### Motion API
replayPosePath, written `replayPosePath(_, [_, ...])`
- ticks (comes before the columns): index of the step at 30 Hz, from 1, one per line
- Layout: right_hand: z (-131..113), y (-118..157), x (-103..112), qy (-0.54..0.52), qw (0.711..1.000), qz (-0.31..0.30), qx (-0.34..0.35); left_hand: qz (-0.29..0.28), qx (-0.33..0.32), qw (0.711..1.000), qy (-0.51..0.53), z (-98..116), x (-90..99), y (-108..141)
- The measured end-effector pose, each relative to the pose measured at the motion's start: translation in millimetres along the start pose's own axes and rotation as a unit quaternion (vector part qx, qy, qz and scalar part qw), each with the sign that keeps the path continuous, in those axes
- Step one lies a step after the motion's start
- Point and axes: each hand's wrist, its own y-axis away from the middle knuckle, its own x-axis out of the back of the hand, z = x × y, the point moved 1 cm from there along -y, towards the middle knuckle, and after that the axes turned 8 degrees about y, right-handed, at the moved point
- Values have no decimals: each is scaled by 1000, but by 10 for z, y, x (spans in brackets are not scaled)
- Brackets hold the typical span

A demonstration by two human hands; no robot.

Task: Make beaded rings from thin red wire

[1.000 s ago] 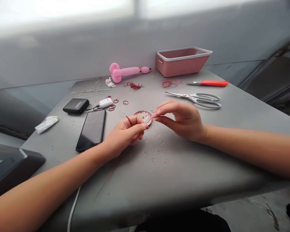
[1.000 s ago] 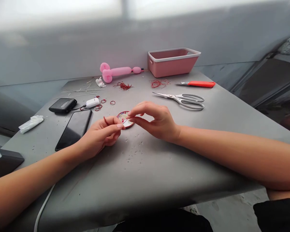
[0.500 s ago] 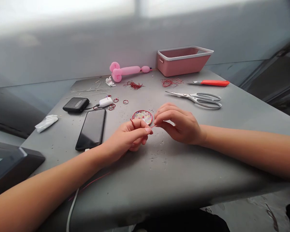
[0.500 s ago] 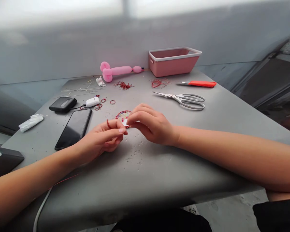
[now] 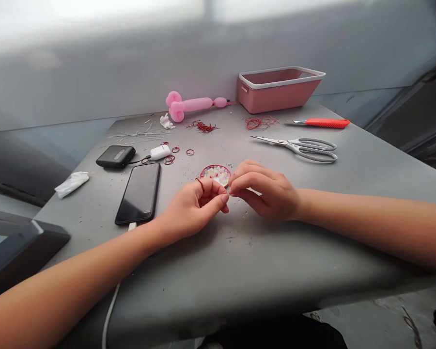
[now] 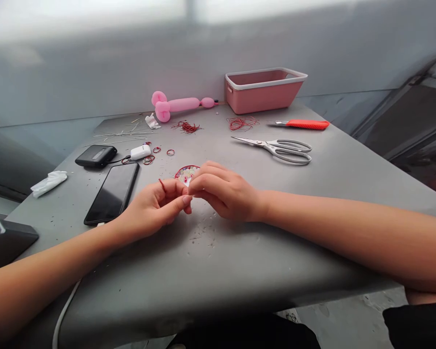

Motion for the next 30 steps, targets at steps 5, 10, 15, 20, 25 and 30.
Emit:
replayPosePath(5, [33,9,26,-17,998,22,-55,5,-11,999,41,-48,13,-42])
replayPosePath(10, [58,28,37,-22,992,21,-120,24,-19,998,46,-43,12,-47])
replayPosePath(15, [39,4,67,-14,993,23,-116,41,-35,997,58,-29,3,-33])
replayPosePath(20, [17,-30,87,6,994,30,-106,43,-37,996,71,-26,-3,-34])
replayPosePath(25, [-4,-46,78,1,993,35,-109,45,-53,995,67,-21,-7,-24])
replayPosePath(30, [-5,-41,76,4,994,39,-100,39,-77,995,59,-23,-17,-24])
